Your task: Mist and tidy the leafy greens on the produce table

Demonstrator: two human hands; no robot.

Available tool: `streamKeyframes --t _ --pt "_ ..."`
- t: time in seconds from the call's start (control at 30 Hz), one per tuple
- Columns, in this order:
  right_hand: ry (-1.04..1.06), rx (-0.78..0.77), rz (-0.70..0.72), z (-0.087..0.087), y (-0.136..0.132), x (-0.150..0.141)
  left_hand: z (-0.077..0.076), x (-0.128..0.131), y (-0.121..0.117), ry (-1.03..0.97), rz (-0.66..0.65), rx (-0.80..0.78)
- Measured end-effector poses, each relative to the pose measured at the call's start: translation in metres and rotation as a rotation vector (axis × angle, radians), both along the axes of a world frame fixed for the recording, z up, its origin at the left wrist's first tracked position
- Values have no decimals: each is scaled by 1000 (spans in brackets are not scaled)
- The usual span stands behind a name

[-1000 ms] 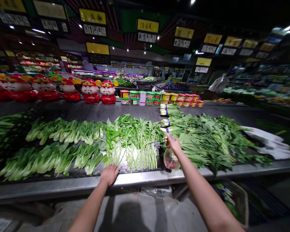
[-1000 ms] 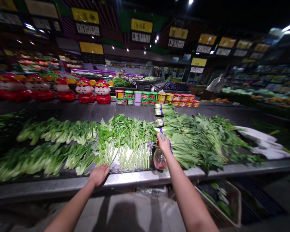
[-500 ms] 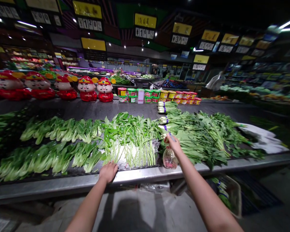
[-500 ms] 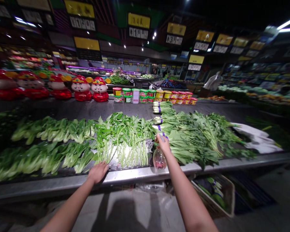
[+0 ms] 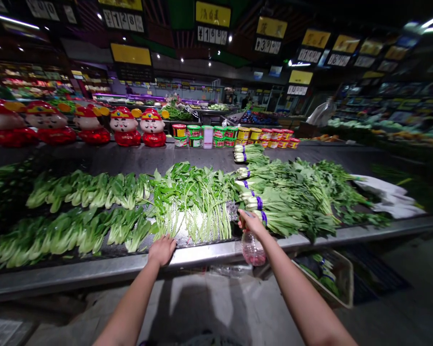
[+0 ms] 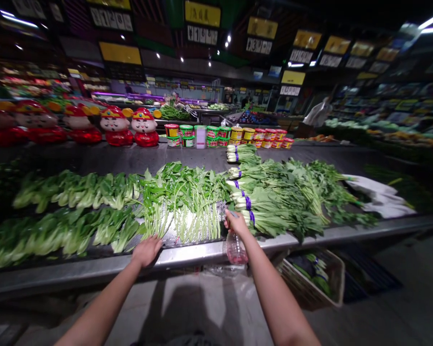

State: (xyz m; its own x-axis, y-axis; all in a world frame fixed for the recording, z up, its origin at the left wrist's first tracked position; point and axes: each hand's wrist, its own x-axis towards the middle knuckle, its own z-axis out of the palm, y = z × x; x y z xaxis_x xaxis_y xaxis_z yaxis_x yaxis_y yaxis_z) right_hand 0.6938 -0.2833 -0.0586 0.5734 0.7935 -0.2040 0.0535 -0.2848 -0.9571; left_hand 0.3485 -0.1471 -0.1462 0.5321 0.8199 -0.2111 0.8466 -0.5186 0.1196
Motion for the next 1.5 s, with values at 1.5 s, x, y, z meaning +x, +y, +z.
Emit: streamKeyframes --t 1.5 --pt "-342 245 192 70 81 11 12 -6 -3 -86 -36 -7"
